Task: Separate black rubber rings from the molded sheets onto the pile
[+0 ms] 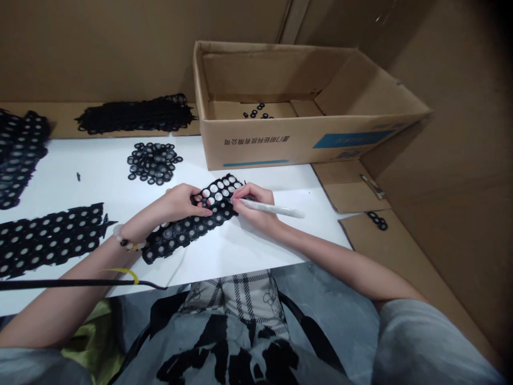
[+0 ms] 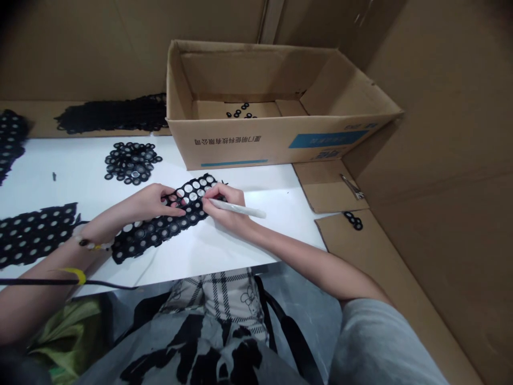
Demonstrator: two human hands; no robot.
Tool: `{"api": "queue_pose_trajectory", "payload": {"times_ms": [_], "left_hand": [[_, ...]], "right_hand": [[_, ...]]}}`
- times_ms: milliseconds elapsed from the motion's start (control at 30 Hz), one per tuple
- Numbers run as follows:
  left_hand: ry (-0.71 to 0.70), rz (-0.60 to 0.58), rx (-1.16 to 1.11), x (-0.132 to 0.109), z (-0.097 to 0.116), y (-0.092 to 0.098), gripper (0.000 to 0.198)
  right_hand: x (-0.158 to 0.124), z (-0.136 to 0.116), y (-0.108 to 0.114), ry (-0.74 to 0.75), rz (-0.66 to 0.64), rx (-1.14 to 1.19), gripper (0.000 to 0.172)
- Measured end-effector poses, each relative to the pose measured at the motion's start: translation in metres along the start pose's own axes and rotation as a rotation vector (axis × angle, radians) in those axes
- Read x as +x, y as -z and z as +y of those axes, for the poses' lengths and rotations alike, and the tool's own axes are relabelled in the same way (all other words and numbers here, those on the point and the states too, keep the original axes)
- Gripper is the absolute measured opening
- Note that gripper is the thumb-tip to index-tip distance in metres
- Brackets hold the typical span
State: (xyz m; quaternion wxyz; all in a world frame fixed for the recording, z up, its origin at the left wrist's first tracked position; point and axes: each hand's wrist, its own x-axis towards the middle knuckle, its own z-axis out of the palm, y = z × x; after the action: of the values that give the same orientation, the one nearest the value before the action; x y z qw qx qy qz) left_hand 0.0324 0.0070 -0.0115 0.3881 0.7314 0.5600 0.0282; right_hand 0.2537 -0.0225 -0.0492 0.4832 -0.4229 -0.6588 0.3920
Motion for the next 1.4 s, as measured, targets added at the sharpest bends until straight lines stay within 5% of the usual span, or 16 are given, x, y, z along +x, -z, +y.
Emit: {"api": "queue_pose_trajectory", "payload": {"times_ms": [167,800,1067,1267,1400], "left_hand": [[-0.062,0.007,0.124,-0.003,0.006,-0.004,0.036],[0.002,0.127,0.054,-0.005,0.011,-0.016,0.028],[-0.142,0.001,0.137,-0.004,0.003,-0.002,0.039],[-0.137,0.055,0.196,-0.002,-0.002,-0.003,0.039],[-0.24,0.112,0.154,-0.007,0.001,-0.006,0.029]], "right_hand": [[0.0,-0.002,-0.004,-0.076,-0.237,-0.068,0.003],[0.002,-0.005,-0.007,-0.043,-0.204,-0.212,0.006],[-0.001,-0.001,-0.008,0.006,-0.138,-0.279,0.008],[-0.001,-0.003,-0.002,-0.034,-0.031,-0.177,0.007],[-0.001,-0.002,-0.003,-0.03,-0.132,-0.075,0.005]]}}
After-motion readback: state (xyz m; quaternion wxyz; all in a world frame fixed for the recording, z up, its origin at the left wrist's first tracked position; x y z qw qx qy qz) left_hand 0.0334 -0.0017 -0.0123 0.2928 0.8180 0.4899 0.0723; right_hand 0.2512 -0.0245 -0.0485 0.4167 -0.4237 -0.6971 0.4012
